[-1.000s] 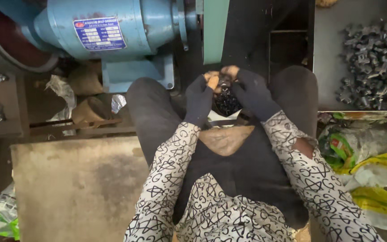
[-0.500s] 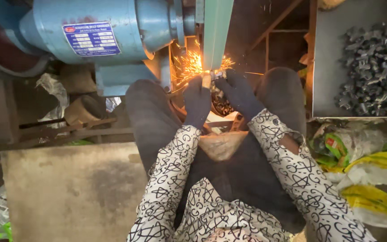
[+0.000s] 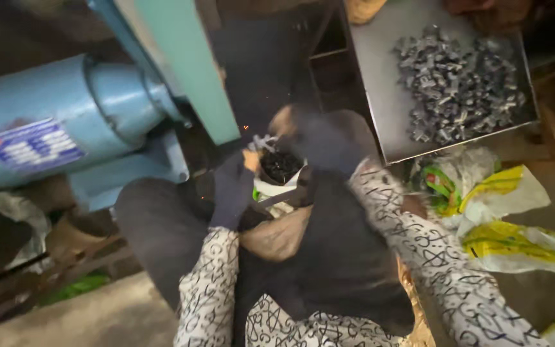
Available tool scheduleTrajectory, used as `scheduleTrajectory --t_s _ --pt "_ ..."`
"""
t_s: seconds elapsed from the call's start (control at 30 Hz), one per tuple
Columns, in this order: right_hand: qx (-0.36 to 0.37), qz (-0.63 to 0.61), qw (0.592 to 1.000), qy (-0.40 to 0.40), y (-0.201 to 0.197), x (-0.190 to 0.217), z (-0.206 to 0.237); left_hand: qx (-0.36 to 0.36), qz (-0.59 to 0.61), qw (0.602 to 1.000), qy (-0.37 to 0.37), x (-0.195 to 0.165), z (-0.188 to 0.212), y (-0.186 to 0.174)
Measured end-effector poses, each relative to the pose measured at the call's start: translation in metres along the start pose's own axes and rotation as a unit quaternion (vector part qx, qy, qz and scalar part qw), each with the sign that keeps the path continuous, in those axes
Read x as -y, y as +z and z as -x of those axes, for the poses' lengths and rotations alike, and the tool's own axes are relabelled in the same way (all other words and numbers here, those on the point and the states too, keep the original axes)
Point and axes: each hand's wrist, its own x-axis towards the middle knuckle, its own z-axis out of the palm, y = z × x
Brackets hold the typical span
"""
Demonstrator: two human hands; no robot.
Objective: The person sits on the floor at a belt grinder and grinds small metal parts against the moving belt, producing sparks, then places finished parts into a metal tray filled with similar parts. They repeat this grind-and-place cycle throughout the episode, holding each part by hand.
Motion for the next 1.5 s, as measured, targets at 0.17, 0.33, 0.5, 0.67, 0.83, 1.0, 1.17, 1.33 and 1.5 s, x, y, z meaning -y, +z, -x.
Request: scheduleTrajectory --t_s 0.17,0.33,0.5,0.67,0.83,1.0,1.17,1.33,1.5 --pt "-0.127 0.464 0.864 0.147 -0.116 -0.089 -0.029 0.18 -0.119 0.976 0.017 0.005 0.012 0.008" --pt "-0.168 0.445 0.878 0.051 -0.127 -0.117 -0.032 0.229 -0.129 0.964 -0.044 0.006 0.011 0.023" --pt "-0.207 0.072 0.973 0.076 -0.057 -0.037 -0.027 0.206 0.38 0.893 -0.128 0.006 -0.006 0.031" --pt "-0.111 -0.035 0.993 0.01 0.081 0.059 0.03 0.053 0.517 0.805 -0.286 -0.003 -0.001 0.02" --pt "0.01 -0.098 0.994 0.039 0.107 0.036 0.045 -0.153 0.235 0.96 -0.008 -0.009 0.024 0.004" --pt "0.172 -0.03 0.984 0.042 0.09 0.04 0.039 -0.11 0.264 0.957 -0.046 -0.013 0.029 -0.005" --pt "0.155 -0.399 0.87 0.247 0.09 0.05 0.018 -0.125 0.388 0.904 -0.128 -0.024 0.02 -0.011" --pt "0.1 -0.264 0.954 0.103 0.085 0.043 0.008 -0.081 0.434 0.893 -0.08 -0.033 0.014 -0.013" --pt "0.154 -0.297 0.925 0.182 0.084 0.042 0.004 -0.075 0.367 0.922 -0.095 -0.031 0.007 -0.014"
